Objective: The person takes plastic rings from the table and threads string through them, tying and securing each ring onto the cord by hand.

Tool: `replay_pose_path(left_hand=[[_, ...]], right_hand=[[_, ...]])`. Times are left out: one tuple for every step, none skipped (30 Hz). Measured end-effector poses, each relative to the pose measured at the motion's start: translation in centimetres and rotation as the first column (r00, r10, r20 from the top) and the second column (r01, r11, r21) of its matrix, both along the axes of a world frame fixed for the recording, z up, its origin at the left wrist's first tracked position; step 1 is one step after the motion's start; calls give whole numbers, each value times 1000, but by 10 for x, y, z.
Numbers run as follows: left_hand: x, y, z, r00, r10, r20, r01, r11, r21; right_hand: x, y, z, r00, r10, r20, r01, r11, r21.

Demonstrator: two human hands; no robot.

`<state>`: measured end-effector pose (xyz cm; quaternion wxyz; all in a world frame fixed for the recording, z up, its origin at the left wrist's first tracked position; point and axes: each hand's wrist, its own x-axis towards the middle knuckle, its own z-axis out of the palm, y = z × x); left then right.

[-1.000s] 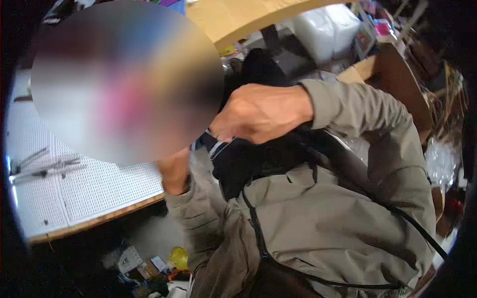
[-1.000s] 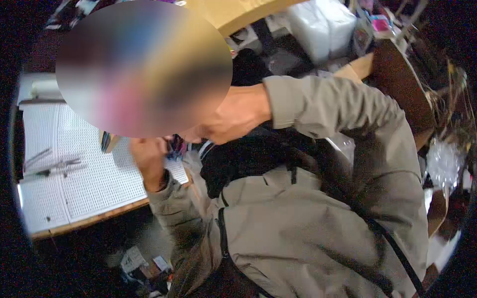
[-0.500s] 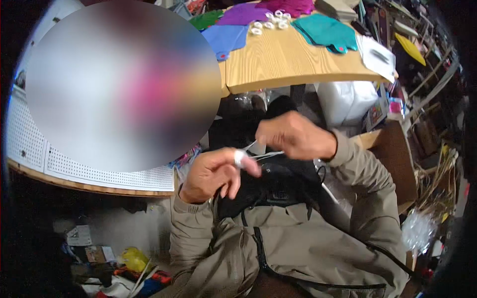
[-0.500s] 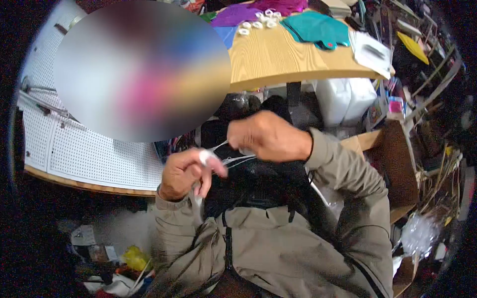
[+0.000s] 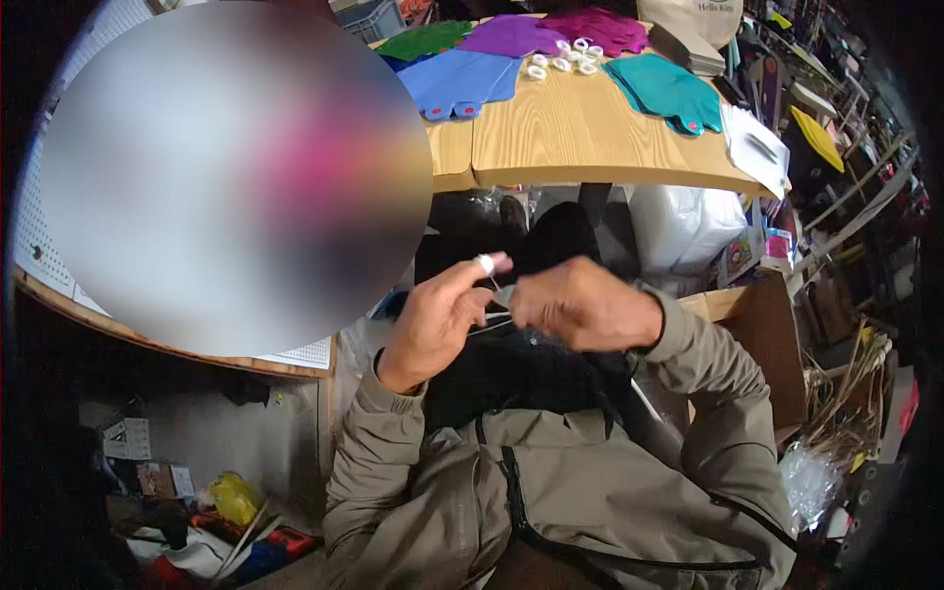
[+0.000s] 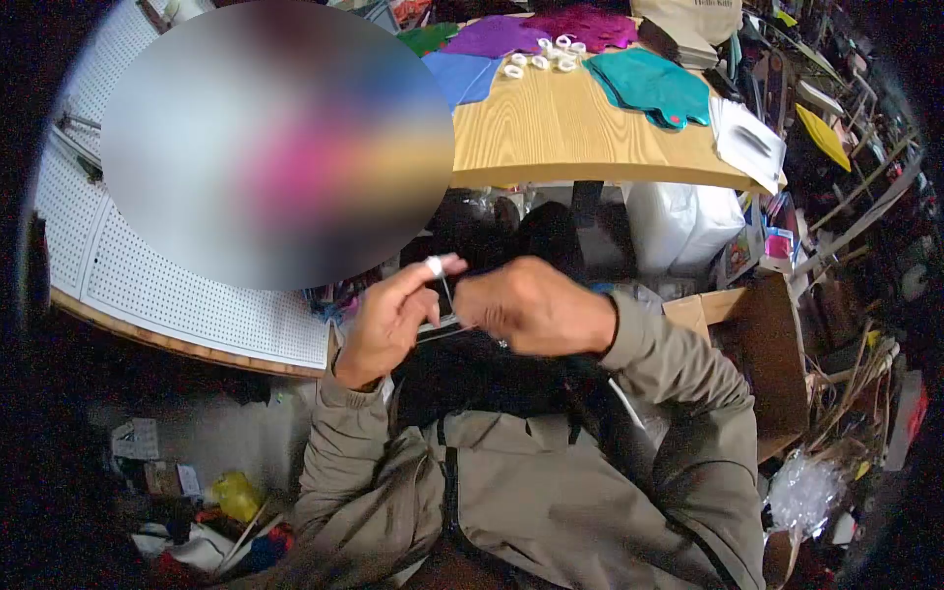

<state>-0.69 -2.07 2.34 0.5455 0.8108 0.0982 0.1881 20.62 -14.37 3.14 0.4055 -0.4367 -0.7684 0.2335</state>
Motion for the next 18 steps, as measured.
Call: replay_pose_path(left_hand=[[0,-1,-2,1000,-18,10,17,985,170],[-4,-3,-2,1000,-17,5,16,986,165],[-8,-2,0,997,-76,-8,76,997,-23],[-11,-3,5,991,-137,-11,132,969,-211],[-14,-4,6,981,-195,-4,178,901,-395],[-11,-7,3,982,-191,-8,172,898,-404],[-4,-10,-1,997,-68,24,72,969,-235],[5,-13,-4,996,45,76,-41,997,-61],[8,-14,-7,979,147,144,-163,981,108],[6,-13,-10,979,153,135,-167,981,100],[4,-10,-10,998,60,-6,-59,994,90],[1,-6,-11,989,-43,-145,53,996,67],[-1,-5,-12,950,-146,-277,160,987,27],[-3,-6,-12,947,-146,-285,157,987,17],[-4,-8,-10,952,-170,-255,133,979,-155],[-4,-9,-7,959,-184,-215,109,941,-320],[-4,-10,-7,966,-191,-173,87,874,-478],[-4,-9,-10,966,-189,-176,82,871,-484]], right_hand=[[1,0,3,999,-37,-3,37,999,-10],[1,0,2,999,-35,-7,35,999,-15],[2,0,3,1000,-28,-9,28,999,-37],[3,1,2,1000,-22,-12,22,998,-59],[3,0,0,1000,-15,-18,14,996,-84],[1,-2,-3,1000,-11,-23,9,996,-93],[-2,-3,-6,999,2,-43,-6,995,-103],[-4,-5,-8,998,13,-62,-20,994,-111],[-6,-7,-11,996,23,-82,-33,992,-120],[-5,-8,-11,996,27,-90,-39,991,-130],[2,-5,-7,997,-3,-78,-6,994,-107],[8,-2,-4,997,-38,-67,32,996,-80],[12,0,-4,996,-73,-56,70,996,-54],[14,0,-9,995,-70,-66,66,996,-64],[16,1,-15,992,-102,-72,91,985,-146],[18,3,-16,989,-132,-70,113,968,-225],[17,4,-19,985,-161,-66,133,943,-305],[16,2,-22,985,-157,-69,129,941,-312]])
